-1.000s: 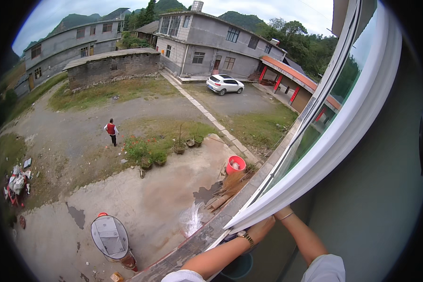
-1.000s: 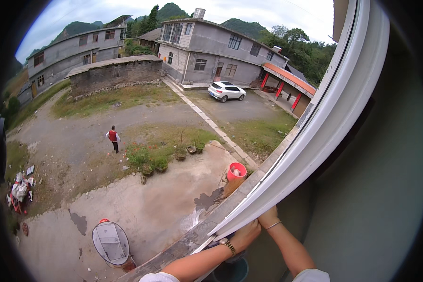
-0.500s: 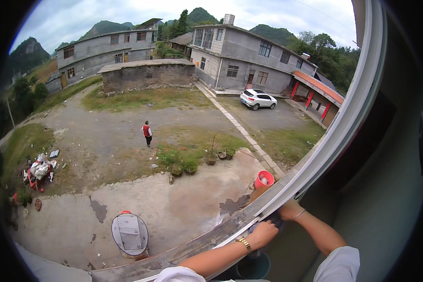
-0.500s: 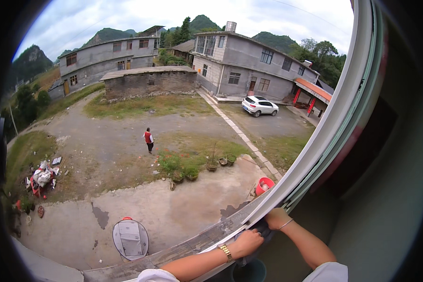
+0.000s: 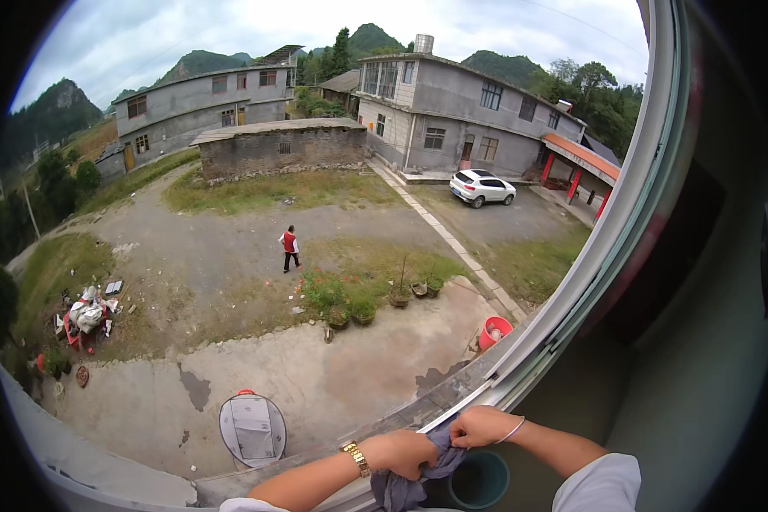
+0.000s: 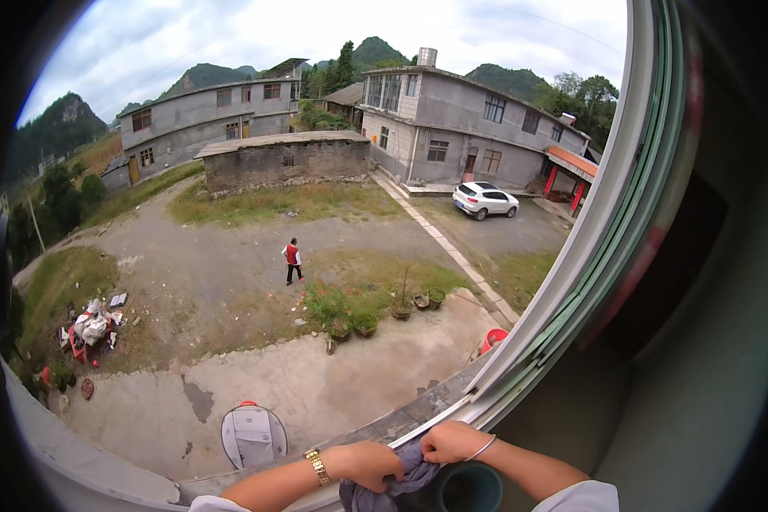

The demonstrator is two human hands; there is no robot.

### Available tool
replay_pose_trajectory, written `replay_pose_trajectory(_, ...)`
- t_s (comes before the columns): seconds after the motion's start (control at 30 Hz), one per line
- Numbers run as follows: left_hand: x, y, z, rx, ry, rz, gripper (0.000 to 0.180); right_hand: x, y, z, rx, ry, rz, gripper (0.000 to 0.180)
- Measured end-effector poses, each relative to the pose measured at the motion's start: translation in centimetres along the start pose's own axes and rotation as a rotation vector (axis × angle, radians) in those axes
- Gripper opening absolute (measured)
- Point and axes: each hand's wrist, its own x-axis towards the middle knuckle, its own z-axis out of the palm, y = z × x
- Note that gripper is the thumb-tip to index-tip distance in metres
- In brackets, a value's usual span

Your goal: The person cleans the window frame using a yellow sponge and a grey cloth. They repeatedly wipe the frame, dip the sponge into a bucket of water, and continue wiping different sections of the frame.

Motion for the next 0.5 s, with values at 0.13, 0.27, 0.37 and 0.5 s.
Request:
replay_pose_trajectory(0.13,0.9,0.6,0.6,0.089,-0.018,-0.035,0.024,-0.9,-1.4,-0.2,-0.159,0.013,0.043,0.015)
replay_pose_trajectory(0.27,5.0,-0.4,2.8,0.159,0.132,0.014,0.02,-1.5,1.0,-1.7,-0.439,0.039,0.111,0.012)
replay_pose_trajectory(0.37,8.5,-1.6,3.2,0.196,0.35,0.121,0.02,-2.4,4.5,-1.8,-0.608,0.063,0.222,0.013)
replay_pose_trajectory(0.5,15.5,-2.5,3.7,0.291,0.515,0.114,0.019,-3.6,8.4,-1.9,-0.734,0.122,0.376,0.014)
